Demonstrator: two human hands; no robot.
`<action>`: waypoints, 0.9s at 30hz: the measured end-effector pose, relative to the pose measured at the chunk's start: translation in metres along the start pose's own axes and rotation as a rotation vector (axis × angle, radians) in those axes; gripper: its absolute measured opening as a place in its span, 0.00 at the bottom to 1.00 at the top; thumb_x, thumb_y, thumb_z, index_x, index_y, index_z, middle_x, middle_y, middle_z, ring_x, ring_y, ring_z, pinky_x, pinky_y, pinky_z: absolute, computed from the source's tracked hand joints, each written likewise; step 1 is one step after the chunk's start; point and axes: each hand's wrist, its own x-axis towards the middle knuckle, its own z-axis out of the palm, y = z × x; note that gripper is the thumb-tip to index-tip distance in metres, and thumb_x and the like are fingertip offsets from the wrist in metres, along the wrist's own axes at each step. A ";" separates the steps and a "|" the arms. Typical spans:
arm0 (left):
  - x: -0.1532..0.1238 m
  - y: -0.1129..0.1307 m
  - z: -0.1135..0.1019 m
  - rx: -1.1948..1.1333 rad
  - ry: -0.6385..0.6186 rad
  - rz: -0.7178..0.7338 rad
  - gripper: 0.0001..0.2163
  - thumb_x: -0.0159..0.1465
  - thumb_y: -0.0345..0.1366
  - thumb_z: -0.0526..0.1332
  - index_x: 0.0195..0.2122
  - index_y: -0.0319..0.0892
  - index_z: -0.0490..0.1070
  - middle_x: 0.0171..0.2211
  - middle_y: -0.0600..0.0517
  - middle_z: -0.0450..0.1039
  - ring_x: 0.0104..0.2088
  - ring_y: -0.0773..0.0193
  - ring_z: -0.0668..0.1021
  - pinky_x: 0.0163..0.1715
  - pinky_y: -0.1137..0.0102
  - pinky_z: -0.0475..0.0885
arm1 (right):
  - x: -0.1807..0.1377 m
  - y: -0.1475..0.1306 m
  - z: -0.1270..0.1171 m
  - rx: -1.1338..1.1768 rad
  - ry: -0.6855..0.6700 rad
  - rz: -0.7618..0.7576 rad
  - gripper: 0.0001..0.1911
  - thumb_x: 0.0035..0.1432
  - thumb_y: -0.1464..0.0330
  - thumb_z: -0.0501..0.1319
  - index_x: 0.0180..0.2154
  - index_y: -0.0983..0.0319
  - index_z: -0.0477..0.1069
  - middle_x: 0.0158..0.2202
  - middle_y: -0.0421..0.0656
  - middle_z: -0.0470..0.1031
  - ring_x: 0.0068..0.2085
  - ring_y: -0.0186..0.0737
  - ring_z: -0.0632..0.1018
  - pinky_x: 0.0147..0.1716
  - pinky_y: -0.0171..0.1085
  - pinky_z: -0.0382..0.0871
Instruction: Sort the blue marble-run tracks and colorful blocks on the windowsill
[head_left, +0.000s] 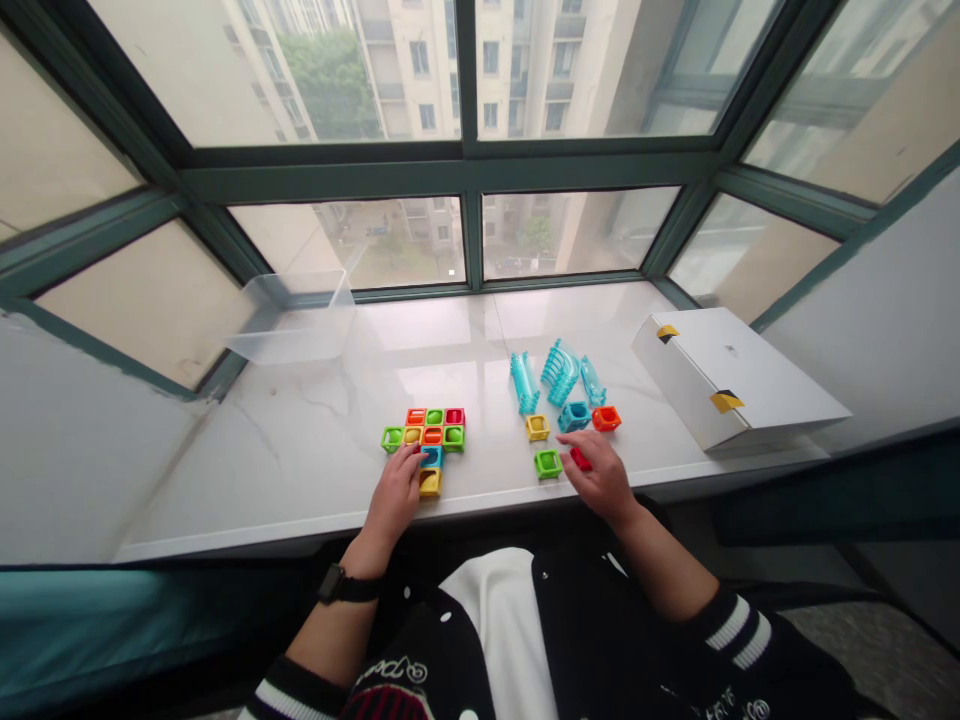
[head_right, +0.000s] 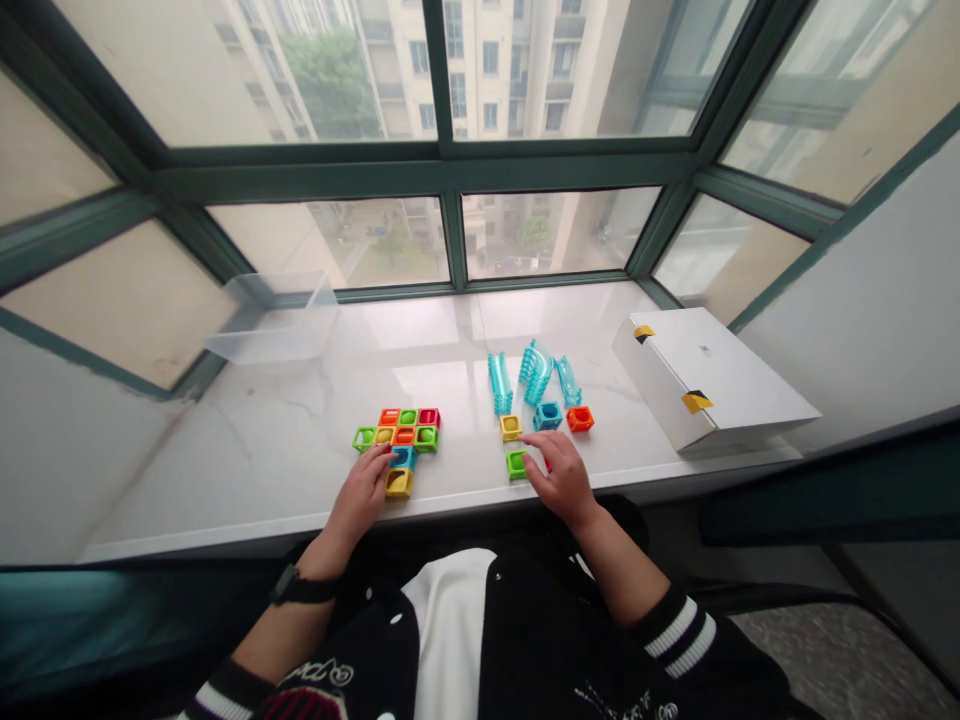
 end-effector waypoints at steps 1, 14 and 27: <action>0.000 -0.001 0.004 0.001 -0.004 -0.012 0.16 0.74 0.35 0.52 0.53 0.44 0.79 0.66 0.43 0.70 0.70 0.46 0.68 0.71 0.44 0.65 | 0.006 -0.010 0.007 0.042 -0.062 -0.015 0.13 0.70 0.66 0.60 0.54 0.56 0.77 0.49 0.48 0.80 0.52 0.51 0.79 0.56 0.51 0.74; -0.007 0.019 0.034 -0.090 -0.002 0.033 0.22 0.70 0.26 0.52 0.59 0.49 0.77 0.71 0.46 0.64 0.74 0.48 0.61 0.72 0.43 0.61 | 0.031 -0.065 0.134 -0.175 -0.901 -0.031 0.26 0.65 0.63 0.68 0.63 0.55 0.70 0.50 0.49 0.77 0.46 0.50 0.80 0.43 0.42 0.73; -0.012 0.012 0.040 -0.155 -0.005 0.056 0.18 0.75 0.32 0.50 0.60 0.47 0.74 0.74 0.46 0.59 0.77 0.50 0.55 0.74 0.44 0.56 | 0.031 -0.055 0.156 -0.108 -0.892 -0.044 0.19 0.67 0.70 0.64 0.59 0.53 0.72 0.48 0.45 0.76 0.44 0.44 0.79 0.43 0.39 0.70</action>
